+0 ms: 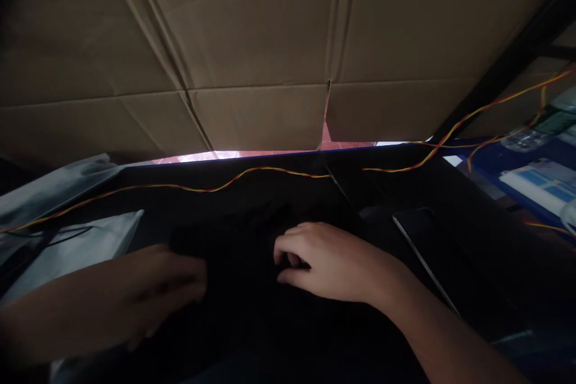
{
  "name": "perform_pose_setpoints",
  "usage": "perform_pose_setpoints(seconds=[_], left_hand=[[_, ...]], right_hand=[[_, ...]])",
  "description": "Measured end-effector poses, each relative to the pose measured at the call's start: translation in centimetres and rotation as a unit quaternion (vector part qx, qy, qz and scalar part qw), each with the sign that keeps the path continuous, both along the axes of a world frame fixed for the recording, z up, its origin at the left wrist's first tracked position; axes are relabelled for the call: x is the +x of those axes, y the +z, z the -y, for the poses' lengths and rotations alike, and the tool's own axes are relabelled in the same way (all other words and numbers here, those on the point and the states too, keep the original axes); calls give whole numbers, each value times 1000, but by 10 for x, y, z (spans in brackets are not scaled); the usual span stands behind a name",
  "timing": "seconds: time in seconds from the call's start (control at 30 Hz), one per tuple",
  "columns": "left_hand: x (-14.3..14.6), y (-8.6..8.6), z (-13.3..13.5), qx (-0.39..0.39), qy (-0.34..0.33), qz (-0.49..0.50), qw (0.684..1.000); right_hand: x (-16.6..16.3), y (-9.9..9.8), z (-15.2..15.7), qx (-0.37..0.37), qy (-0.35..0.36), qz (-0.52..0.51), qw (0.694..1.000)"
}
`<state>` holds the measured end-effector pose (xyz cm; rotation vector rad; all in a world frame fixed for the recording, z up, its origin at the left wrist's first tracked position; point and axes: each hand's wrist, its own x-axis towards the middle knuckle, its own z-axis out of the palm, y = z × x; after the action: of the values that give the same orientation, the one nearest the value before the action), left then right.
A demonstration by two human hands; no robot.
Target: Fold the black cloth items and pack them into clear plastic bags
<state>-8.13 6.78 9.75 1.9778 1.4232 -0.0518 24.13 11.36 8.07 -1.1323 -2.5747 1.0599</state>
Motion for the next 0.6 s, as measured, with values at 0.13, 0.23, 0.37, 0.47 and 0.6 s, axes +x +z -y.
perform_pose_setpoints(seconds=[0.13, 0.23, 0.37, 0.47, 0.6], left_hand=[[5, 3, -16, -53, 5, -1, 999], [3, 1, -19, 35, 14, 2, 999], [5, -2, -23, 134, 19, -44, 990], [12, -6, -29, 201, 36, -108, 973], [22, -12, -35, 305, 27, -104, 946]], right_hand=[[2, -8, 0, 34, -80, 5, 996], [1, -15, -2, 63, -101, 5, 993], [-1, -20, -7, 24, -108, -10, 994], [-4, -21, -10, 40, -121, -28, 991], [-7, -23, -12, 151, -108, -54, 981]])
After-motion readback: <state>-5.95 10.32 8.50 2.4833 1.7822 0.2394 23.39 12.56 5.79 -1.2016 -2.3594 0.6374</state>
